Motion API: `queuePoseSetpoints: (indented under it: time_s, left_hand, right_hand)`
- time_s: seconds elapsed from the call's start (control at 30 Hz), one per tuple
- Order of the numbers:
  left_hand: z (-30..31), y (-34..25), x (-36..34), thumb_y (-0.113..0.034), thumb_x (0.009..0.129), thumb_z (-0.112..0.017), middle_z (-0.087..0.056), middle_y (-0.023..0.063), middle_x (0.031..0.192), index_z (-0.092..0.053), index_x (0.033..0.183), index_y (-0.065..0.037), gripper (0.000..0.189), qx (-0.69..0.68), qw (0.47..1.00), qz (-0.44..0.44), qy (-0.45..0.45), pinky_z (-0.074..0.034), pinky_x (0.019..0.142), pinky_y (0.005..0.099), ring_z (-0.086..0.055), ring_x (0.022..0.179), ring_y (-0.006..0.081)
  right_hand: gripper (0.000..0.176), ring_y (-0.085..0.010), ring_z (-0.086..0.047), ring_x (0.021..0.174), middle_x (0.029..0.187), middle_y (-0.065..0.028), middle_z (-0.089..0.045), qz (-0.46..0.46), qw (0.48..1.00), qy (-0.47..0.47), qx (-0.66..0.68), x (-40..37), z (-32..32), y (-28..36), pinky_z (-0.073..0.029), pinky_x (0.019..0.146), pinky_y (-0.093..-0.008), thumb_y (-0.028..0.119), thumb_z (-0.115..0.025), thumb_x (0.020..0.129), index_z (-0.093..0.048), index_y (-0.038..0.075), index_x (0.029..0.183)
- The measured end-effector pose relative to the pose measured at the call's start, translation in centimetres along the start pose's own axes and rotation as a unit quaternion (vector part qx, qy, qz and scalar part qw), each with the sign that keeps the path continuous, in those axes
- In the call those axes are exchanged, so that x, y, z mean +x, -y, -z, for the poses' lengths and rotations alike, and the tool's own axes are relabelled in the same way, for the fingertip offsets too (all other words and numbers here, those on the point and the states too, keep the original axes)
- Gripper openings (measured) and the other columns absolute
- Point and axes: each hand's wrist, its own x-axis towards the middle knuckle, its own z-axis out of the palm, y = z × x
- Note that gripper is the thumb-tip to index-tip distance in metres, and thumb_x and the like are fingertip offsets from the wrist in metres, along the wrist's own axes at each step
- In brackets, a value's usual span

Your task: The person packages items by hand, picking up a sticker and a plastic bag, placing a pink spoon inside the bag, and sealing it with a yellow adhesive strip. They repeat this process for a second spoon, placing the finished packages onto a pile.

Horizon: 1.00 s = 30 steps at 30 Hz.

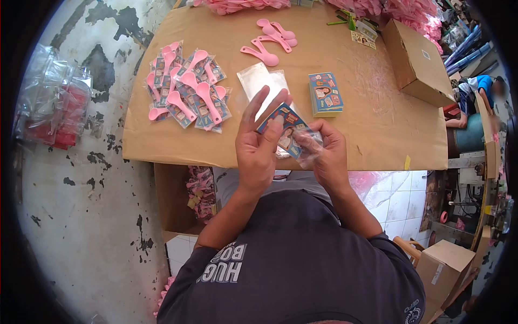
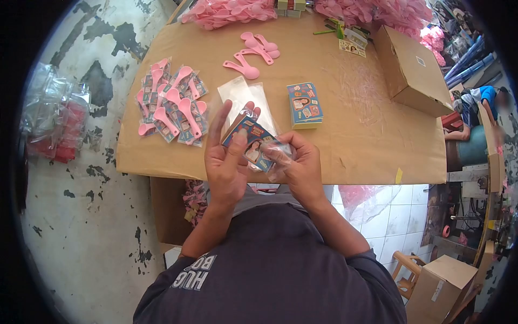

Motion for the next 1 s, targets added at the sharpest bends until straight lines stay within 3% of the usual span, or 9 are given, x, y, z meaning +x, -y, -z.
queuePoseSetpoints:
  time_s: [0.03, 0.07, 0.2, 0.37, 0.47, 0.57, 0.83, 0.93, 1.0]
  left_hand:
    - [0.0, -0.5, 0.1, -0.004, 0.104, -0.053, -0.054, 0.0245, 0.144, -0.032, 0.156, -0.003, 0.056, -0.071, 0.997, 0.024, 0.005, -0.049, 0.109, 0.0383, -0.055, 0.134, 0.0279]
    - [0.6, -0.3, 0.3, -0.005, 0.105, -0.049, -0.048, 0.0299, 0.148, -0.029, 0.158, -0.012, 0.057, -0.07, 0.997, 0.036, 0.028, -0.048, 0.112, 0.0461, -0.052, 0.137, 0.037]
    - [0.7, 0.2, 0.0, -0.009, 0.105, -0.05, -0.053, 0.0284, 0.143, -0.029, 0.158, -0.015, 0.057, -0.151, 0.987, 0.056, 0.019, -0.049, 0.111, 0.0483, -0.056, 0.132, 0.0364]
    - [0.9, 0.2, -0.5, -0.011, 0.106, -0.052, -0.065, 0.0227, 0.12, -0.027, 0.158, -0.012, 0.057, -0.226, 0.97, 0.071, 0.052, -0.054, 0.103, 0.0423, -0.067, 0.113, 0.0287]
    - [0.8, 0.4, -0.5, -0.014, 0.106, -0.052, -0.066, 0.0177, 0.111, -0.024, 0.159, -0.012, 0.059, -0.193, 0.978, 0.046, 0.064, -0.06, 0.091, 0.0406, -0.07, 0.103, 0.0251]
    - [0.8, 0.6, -0.4, -0.015, 0.107, -0.052, -0.064, 0.0138, 0.102, -0.025, 0.158, -0.009, 0.058, -0.168, 0.984, 0.026, 0.061, -0.06, 0.087, 0.038, -0.07, 0.092, 0.0211]
    - [1.7, 0.7, -1.0, -0.02, 0.108, -0.052, -0.063, 0.0113, 0.096, -0.03, 0.153, -0.002, 0.053, -0.17, 0.982, 0.072, 0.041, -0.06, 0.083, 0.0363, -0.068, 0.088, 0.0185]
    - [2.7, 0.5, -0.8, -0.021, 0.109, -0.051, -0.062, 0.0104, 0.094, -0.034, 0.15, -0.001, 0.049, -0.187, 0.978, 0.084, 0.036, -0.06, 0.082, 0.0358, -0.067, 0.087, 0.0178]
    - [3.0, -0.2, -0.4, -0.024, 0.109, -0.05, -0.06, 0.0074, 0.091, -0.039, 0.144, -0.002, 0.043, -0.171, 0.982, 0.079, -0.011, -0.058, 0.081, 0.0365, -0.063, 0.082, 0.0154]
  right_hand:
    - [0.017, -0.0062, -0.067, 0.07, 0.086, -0.0047, -0.071, -0.001, 1.0, 0.001, -0.001, -0.2, -0.1, 0.2, -0.051, 0.054, -0.0214, 0.014, -0.075, 0.095, -0.064, 0.002, 0.099]
    - [0.018, -0.0055, -0.065, 0.066, 0.083, -0.0031, -0.069, -0.016, 1.0, 0.011, -0.015, -0.4, -0.2, 0.4, -0.048, 0.051, -0.0207, 0.015, -0.076, 0.094, -0.063, 0.003, 0.095]
    - [0.021, -0.0033, -0.058, 0.055, 0.075, 0.0005, -0.064, -0.026, 0.999, 0.016, -0.036, -1.0, -1.4, 0.2, -0.041, 0.044, -0.0187, 0.016, -0.078, 0.092, -0.059, 0.007, 0.087]
    - [0.021, -0.0021, -0.056, 0.063, 0.078, 0.001, -0.064, -0.004, 0.996, 0.005, -0.087, -0.8, -2.2, -0.3, -0.045, 0.053, -0.0193, 0.013, -0.077, 0.092, -0.058, 0.007, 0.085]
    - [0.023, -0.0013, -0.055, 0.07, 0.079, 0.0025, -0.063, 0.004, 0.995, -0.003, -0.095, -0.4, -1.7, -1.5, -0.045, 0.06, -0.0195, 0.011, -0.077, 0.092, -0.056, 0.008, 0.084]
    - [0.025, -0.0012, -0.054, 0.075, 0.081, 0.0038, -0.06, 0.025, 0.996, 0.001, -0.091, -0.4, -1.7, -2.2, -0.044, 0.063, -0.0192, 0.011, -0.078, 0.091, -0.054, 0.008, 0.085]
    - [0.028, -0.0025, -0.05, 0.079, 0.089, 0.0026, -0.053, 0.104, 0.982, -0.015, -0.156, 0.2, -1.8, -3.0, -0.044, 0.062, -0.0215, 0.011, -0.077, 0.091, -0.049, 0.008, 0.094]
    - [0.035, -0.0052, -0.049, 0.074, 0.097, -0.0005, -0.055, 0.183, 0.969, 0.0, -0.166, 0.1, -3.3, -1.7, -0.044, 0.06, -0.0234, 0.006, -0.079, 0.086, -0.053, 0.005, 0.109]
    - [0.04, -0.0104, -0.052, 0.07, 0.103, -0.0039, -0.056, 0.263, 0.894, -0.014, -0.363, -0.4, -4.1, -0.2, -0.044, 0.059, -0.0248, 0.0, -0.08, 0.079, -0.062, 0.005, 0.115]
